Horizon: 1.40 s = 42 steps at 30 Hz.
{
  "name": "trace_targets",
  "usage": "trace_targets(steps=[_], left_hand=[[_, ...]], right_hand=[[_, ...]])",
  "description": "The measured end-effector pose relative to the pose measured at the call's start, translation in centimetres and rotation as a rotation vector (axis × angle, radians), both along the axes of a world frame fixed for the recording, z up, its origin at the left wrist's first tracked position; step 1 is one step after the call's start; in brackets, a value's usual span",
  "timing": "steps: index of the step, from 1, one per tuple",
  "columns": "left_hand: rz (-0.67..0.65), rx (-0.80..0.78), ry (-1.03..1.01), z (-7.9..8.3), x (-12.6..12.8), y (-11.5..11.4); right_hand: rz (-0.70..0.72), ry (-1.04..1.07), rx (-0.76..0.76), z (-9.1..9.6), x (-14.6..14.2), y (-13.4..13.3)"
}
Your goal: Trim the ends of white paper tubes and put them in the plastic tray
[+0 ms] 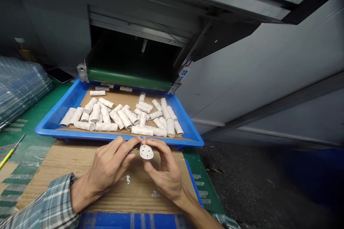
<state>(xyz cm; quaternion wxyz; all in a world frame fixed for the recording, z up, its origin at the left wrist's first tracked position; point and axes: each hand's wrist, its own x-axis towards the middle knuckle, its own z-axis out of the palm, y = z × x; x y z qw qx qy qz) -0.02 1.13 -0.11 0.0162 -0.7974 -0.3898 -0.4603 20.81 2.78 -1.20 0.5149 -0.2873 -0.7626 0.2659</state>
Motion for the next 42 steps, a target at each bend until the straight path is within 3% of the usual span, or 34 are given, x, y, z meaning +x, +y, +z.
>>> trace_targets(steps=[11,20,31,42], left_hand=[[-0.091,-0.070,-0.047,0.4,0.3,-0.3],[-0.088,0.021,-0.064,0.7,0.4,-0.1],[-0.092,0.000,-0.054,0.6,0.2,-0.1],[-0.156,-0.124,-0.161,0.9,-0.1,0.0]], right_hand=[[-0.038,-0.025,0.042,0.2,0.3,0.3],[-0.099,-0.120,0.106,0.7,0.4,0.4],[-0.118,-0.154,0.159,1.0,0.4,0.5],[-0.141,-0.187,0.174,1.3,0.4,0.5]])
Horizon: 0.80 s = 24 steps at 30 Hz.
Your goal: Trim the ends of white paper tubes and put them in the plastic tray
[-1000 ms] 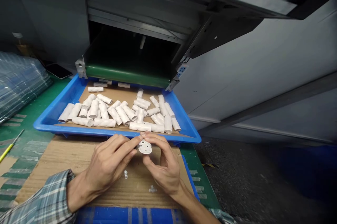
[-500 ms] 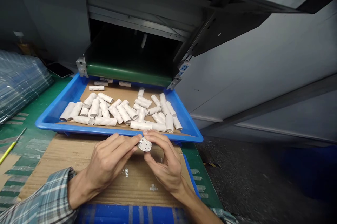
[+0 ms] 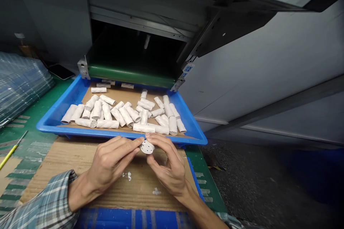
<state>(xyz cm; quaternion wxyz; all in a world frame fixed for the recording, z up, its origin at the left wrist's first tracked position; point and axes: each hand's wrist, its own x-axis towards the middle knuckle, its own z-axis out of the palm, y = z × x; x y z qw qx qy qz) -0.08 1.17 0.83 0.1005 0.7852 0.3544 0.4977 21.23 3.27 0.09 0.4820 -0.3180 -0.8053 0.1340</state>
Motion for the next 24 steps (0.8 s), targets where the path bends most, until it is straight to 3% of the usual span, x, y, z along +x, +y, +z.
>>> trace_targets(steps=[19,22,24], left_hand=[[0.003,-0.054,-0.107,-0.3,0.1,-0.1],[-0.024,-0.161,-0.207,-0.2,0.1,-0.2],[-0.136,-0.331,-0.288,0.0,0.2,-0.3]], right_hand=[[0.058,0.059,-0.067,0.0,0.1,-0.2],[0.077,0.097,-0.089,-0.5,0.1,-0.5],[0.094,0.133,-0.130,-1.0,0.1,-0.8]])
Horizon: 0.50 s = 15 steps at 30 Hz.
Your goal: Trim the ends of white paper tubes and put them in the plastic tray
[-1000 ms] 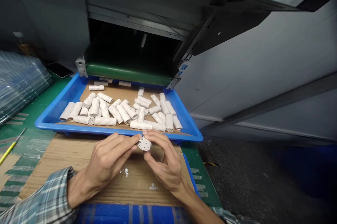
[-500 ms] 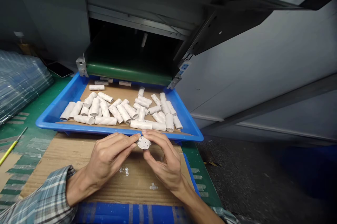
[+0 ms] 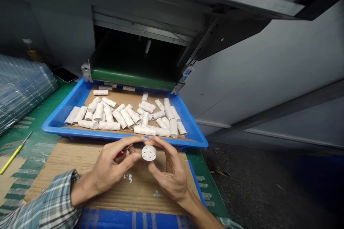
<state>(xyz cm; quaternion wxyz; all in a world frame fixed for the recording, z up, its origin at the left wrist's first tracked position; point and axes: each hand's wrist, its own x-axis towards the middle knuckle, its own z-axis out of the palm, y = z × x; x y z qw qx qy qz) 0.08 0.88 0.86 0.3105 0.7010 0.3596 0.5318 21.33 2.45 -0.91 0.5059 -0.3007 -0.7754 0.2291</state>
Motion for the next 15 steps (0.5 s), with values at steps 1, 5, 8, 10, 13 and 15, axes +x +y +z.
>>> trace_targets(steps=[1,5,8,10,13,15], left_hand=[[-0.089,-0.090,-0.046,0.1,0.0,0.0],[-0.315,-0.297,-0.171,0.4,0.1,-0.1],[-0.264,-0.195,-0.161,0.1,0.1,-0.3],[-0.224,-0.060,-0.096,-0.3,0.2,-0.4],[-0.225,0.094,-0.005,-0.9,0.3,-0.5],[-0.223,0.073,-0.023,-1.2,0.2,-0.5]], right_hand=[[0.013,0.016,-0.027,-0.2,0.0,-0.1],[0.113,0.036,-0.126,-0.2,-0.2,-0.3],[0.179,0.128,-0.258,0.6,-0.3,0.0],[0.242,0.239,-0.423,1.2,-0.5,0.3],[0.426,0.386,-0.709,1.9,-0.7,0.5],[0.482,0.448,-0.780,2.0,-0.8,0.5]])
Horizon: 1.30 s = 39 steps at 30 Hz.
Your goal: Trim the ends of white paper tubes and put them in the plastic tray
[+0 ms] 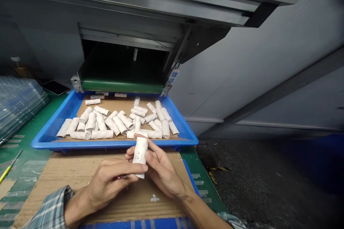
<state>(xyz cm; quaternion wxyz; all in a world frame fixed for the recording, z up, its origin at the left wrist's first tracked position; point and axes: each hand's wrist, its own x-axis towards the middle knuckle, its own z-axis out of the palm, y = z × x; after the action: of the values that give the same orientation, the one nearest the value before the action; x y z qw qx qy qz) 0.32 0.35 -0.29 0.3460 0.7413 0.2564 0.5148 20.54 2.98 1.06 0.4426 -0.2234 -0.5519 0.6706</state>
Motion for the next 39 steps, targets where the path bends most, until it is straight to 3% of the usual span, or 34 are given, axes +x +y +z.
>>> trace_targets(steps=[5,9,12,22,28,39], left_hand=[[0.259,-0.199,-0.095,-0.2,-0.5,0.2],[0.285,-0.280,-0.050,-0.2,-0.5,0.5],[0.321,-0.309,0.043,0.0,-0.5,0.8],[0.524,0.274,0.471,0.3,-0.7,0.6],[0.596,0.303,0.614,0.3,-0.7,0.6],[0.603,0.317,0.644,0.6,-0.5,0.6]], right_hand=[[-0.203,-0.123,0.229,-0.8,0.1,-0.3],[-0.390,-0.330,0.441,-1.3,0.3,-0.5],[-0.445,-0.400,0.589,-1.0,0.5,-0.3],[-0.405,-0.545,0.836,-0.8,0.6,0.0],[-0.386,-0.589,0.876,-0.9,0.4,0.0],[-0.397,-0.618,0.912,-0.6,0.2,0.0]])
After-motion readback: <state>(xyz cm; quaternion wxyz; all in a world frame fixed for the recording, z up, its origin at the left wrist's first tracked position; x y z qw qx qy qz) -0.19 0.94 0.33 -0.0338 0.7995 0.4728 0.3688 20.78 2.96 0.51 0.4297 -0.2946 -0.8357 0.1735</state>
